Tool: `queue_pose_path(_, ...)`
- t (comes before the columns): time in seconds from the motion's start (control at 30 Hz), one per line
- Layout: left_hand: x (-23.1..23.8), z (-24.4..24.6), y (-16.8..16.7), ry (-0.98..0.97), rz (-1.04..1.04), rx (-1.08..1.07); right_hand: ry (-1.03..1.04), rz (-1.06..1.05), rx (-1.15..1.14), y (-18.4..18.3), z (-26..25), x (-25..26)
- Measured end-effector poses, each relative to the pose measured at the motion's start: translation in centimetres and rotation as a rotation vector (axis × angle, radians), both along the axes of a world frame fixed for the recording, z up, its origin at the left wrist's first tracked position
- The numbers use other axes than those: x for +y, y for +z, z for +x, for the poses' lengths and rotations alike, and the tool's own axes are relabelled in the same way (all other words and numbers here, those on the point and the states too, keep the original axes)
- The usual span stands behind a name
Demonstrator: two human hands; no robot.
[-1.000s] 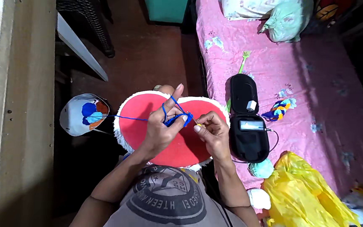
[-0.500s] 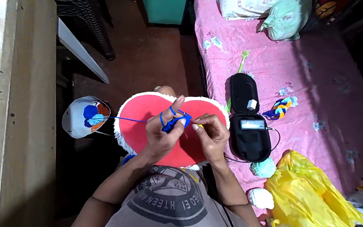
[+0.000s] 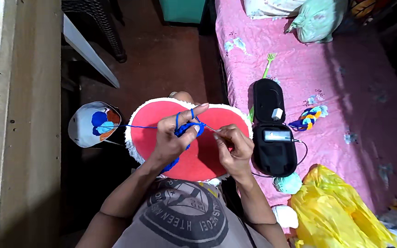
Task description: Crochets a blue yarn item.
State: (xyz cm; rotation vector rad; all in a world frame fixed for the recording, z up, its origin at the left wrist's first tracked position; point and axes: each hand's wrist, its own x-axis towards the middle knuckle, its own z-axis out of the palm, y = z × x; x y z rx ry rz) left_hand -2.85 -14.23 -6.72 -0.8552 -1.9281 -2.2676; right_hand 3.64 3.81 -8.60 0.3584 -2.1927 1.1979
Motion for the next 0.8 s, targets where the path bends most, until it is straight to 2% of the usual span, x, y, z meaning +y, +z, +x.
queue_pose_path(0.07, -0.19, -0.1, 0.06, -0.021, -0.009, -0.022, 0.021, -0.037, -0.026, 0.06, 0.04, 0.06)
queue_pose_path(0.23, -0.13, -0.06, 0.58, -0.058, -0.024, -0.08, 0.199, -0.546, -0.34, 0.87, 0.37, 0.32)
queue_pose_path(0.3, 0.05, 0.09, 0.57, -0.052, -0.023, -0.092, 0.204, -0.604, -0.374, 0.86, 0.32, 0.3)
queue_pose_path(0.53, -0.1, 0.05, 0.11, -0.036, -0.014, -0.1, 0.067, -0.218, -0.173, 0.28, 0.2, 0.07)
queue_pose_path(0.8, -0.23, -0.11, 0.04, -0.056, 0.068, -0.199, 0.04, -0.068, -0.108, 0.12, 0.27, 0.24)
